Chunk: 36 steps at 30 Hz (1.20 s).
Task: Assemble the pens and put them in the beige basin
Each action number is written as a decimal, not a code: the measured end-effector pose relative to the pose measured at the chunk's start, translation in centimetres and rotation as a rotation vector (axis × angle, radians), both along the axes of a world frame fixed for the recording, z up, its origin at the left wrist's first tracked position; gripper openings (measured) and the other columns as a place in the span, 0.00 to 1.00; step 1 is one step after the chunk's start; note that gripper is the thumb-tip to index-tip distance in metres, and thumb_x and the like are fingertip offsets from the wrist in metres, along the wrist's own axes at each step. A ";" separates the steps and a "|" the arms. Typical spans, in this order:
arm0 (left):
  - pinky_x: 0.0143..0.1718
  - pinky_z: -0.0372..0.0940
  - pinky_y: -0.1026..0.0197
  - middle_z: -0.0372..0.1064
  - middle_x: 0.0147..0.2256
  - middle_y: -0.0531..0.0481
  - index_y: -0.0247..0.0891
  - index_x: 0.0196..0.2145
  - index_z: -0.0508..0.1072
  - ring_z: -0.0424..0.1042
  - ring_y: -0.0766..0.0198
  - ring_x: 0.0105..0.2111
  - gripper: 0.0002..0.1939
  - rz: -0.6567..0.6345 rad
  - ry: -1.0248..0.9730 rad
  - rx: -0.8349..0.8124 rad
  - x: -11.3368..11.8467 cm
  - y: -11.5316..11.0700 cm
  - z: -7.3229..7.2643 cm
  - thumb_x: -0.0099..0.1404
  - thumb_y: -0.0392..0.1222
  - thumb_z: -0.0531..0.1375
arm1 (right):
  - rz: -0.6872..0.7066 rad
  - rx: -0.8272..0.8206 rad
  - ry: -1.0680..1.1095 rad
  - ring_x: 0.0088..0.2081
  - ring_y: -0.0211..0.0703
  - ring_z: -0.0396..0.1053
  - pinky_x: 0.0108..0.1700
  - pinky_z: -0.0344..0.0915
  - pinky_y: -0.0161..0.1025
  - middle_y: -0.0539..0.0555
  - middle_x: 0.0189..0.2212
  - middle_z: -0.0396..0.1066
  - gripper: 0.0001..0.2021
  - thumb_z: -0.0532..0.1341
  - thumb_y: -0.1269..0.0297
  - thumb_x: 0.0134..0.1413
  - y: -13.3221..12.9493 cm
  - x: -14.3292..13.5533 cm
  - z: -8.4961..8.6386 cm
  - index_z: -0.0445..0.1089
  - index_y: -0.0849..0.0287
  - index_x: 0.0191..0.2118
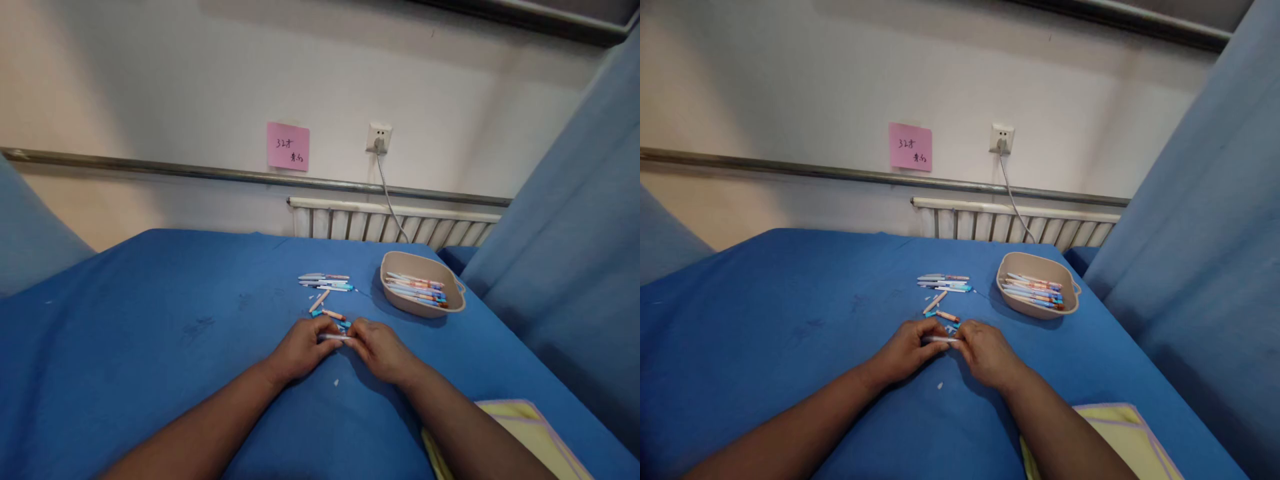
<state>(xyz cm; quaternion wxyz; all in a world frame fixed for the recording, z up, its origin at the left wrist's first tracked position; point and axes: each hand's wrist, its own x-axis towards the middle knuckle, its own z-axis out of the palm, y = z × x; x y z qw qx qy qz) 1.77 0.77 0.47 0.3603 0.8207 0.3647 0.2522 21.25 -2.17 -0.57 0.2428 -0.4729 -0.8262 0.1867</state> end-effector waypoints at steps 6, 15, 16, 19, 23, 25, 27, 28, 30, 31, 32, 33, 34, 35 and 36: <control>0.33 0.60 0.66 0.70 0.29 0.53 0.36 0.33 0.72 0.67 0.65 0.30 0.07 -0.002 0.030 0.032 -0.1 -0.1 -0.3 0.61 0.41 0.57 | 0.012 -0.062 0.027 0.33 0.40 0.67 0.34 0.57 0.33 0.52 0.32 0.71 0.07 0.54 0.62 0.58 -0.1 -0.1 0.0 0.63 0.58 0.39; 0.32 0.59 0.66 0.69 0.29 0.52 0.36 0.34 0.71 0.67 0.65 0.30 0.08 0.011 0.035 0.043 -0.1 0.0 -0.4 0.62 0.43 0.56 | -0.045 -0.009 -0.005 0.34 0.40 0.67 0.36 0.57 0.34 0.53 0.31 0.70 0.05 0.53 0.65 0.57 -0.1 0.0 0.0 0.65 0.58 0.35; 0.33 0.60 0.66 0.70 0.30 0.52 0.36 0.35 0.71 0.67 0.65 0.30 0.09 -0.002 0.056 0.060 -0.2 -0.1 -0.4 0.62 0.43 0.56 | -0.028 -0.015 -0.005 0.34 0.40 0.67 0.36 0.57 0.34 0.53 0.31 0.71 0.06 0.53 0.64 0.58 -0.1 0.0 0.1 0.65 0.58 0.35; 0.34 0.60 0.65 0.71 0.32 0.51 0.38 0.35 0.72 0.68 0.64 0.32 0.10 -0.034 0.100 0.125 -0.3 0.0 -0.2 0.64 0.45 0.54 | 0.013 -0.034 0.019 0.33 0.39 0.68 0.35 0.58 0.33 0.52 0.31 0.71 0.07 0.52 0.65 0.58 -0.1 0.1 0.0 0.66 0.58 0.34; 0.39 0.59 0.63 0.72 0.35 0.49 0.40 0.38 0.72 0.68 0.62 0.37 0.11 -0.049 0.123 0.219 -0.3 0.2 0.2 0.65 0.46 0.53 | 0.000 -0.056 0.136 0.30 0.39 0.67 0.33 0.59 0.34 0.51 0.27 0.71 0.09 0.52 0.61 0.58 0.1 0.0 -0.4 0.67 0.58 0.33; 0.41 0.59 0.62 0.72 0.37 0.50 0.41 0.39 0.73 0.68 0.61 0.38 0.11 -0.064 0.132 0.236 -0.3 0.2 0.4 0.65 0.46 0.53 | -0.047 -0.121 0.307 0.25 0.37 0.66 0.30 0.59 0.34 0.51 0.25 0.70 0.11 0.53 0.57 0.58 0.5 -0.2 -0.8 0.67 0.58 0.34; 0.40 0.59 0.63 0.72 0.36 0.50 0.40 0.38 0.73 0.68 0.61 0.36 0.13 -0.062 0.131 0.196 -0.2 0.2 0.7 0.66 0.46 0.51 | -0.123 -0.239 0.584 0.21 0.35 0.65 0.26 0.59 0.34 0.52 0.26 0.71 0.16 0.52 0.52 0.57 1.1 -0.3 -1.1 0.67 0.60 0.36; 0.38 0.59 0.64 0.71 0.34 0.50 0.40 0.37 0.73 0.68 0.62 0.34 0.14 -0.049 0.127 0.156 -0.2 0.2 0.8 0.66 0.47 0.51 | -0.166 -0.304 0.747 0.20 0.35 0.65 0.24 0.59 0.33 0.53 0.28 0.72 0.19 0.52 0.48 0.56 1.4 -0.2 -1.1 0.67 0.60 0.36; 0.34 0.60 0.65 0.71 0.30 0.51 0.38 0.33 0.73 0.68 0.64 0.30 0.16 -0.016 0.099 0.056 -0.2 0.2 1.0 0.66 0.48 0.50 | -0.229 -0.414 1.054 0.19 0.35 0.65 0.21 0.58 0.33 0.55 0.30 0.72 0.23 0.53 0.44 0.53 2.0 0.0 -1.2 0.67 0.62 0.36; 0.32 0.60 0.65 0.71 0.29 0.51 0.37 0.32 0.73 0.68 0.64 0.29 0.17 -0.002 0.072 -0.005 -0.1 0.3 0.9 0.66 0.49 0.50 | -0.239 -0.449 1.174 0.20 0.35 0.66 0.21 0.58 0.33 0.56 0.30 0.73 0.23 0.55 0.43 0.51 2.2 0.1 -1.1 0.67 0.62 0.36; 0.31 0.60 0.66 0.70 0.27 0.51 0.36 0.31 0.72 0.68 0.65 0.28 0.17 0.011 0.036 -0.074 0.0 0.3 0.9 0.66 0.49 0.50 | -0.229 -0.469 1.262 0.21 0.35 0.66 0.22 0.59 0.32 0.56 0.30 0.73 0.22 0.57 0.44 0.49 2.3 0.3 -1.1 0.68 0.62 0.35; 0.29 0.60 0.66 0.70 0.27 0.51 0.35 0.30 0.72 0.68 0.65 0.27 0.18 0.026 -0.007 -0.150 0.1 0.4 0.7 0.65 0.51 0.50 | -0.204 -0.476 1.318 0.22 0.35 0.67 0.24 0.60 0.33 0.56 0.30 0.73 0.20 0.61 0.47 0.47 2.4 0.4 -1.0 0.68 0.62 0.35; 0.28 0.60 0.66 0.70 0.26 0.51 0.34 0.30 0.71 0.67 0.66 0.25 0.19 0.037 -0.053 -0.229 0.2 0.5 0.6 0.64 0.52 0.51 | -0.172 -0.471 1.344 0.23 0.35 0.67 0.25 0.61 0.33 0.55 0.30 0.73 0.19 0.63 0.50 0.45 2.4 0.5 -1.0 0.69 0.62 0.35; 0.26 0.60 0.67 0.70 0.25 0.50 0.34 0.30 0.71 0.67 0.67 0.23 0.20 0.042 -0.097 -0.310 0.3 0.5 0.4 0.64 0.53 0.51 | -0.143 -0.460 1.350 0.24 0.35 0.67 0.26 0.61 0.33 0.55 0.30 0.73 0.17 0.66 0.53 0.43 2.3 0.5 -0.9 0.69 0.61 0.35; 0.23 0.59 0.67 0.70 0.24 0.50 0.33 0.30 0.71 0.66 0.68 0.21 0.21 0.042 -0.136 -0.385 0.4 0.6 0.1 0.63 0.55 0.52 | -0.121 -0.450 1.346 0.25 0.36 0.68 0.27 0.61 0.33 0.54 0.30 0.73 0.16 0.67 0.56 0.41 2.2 0.5 -0.9 0.69 0.61 0.35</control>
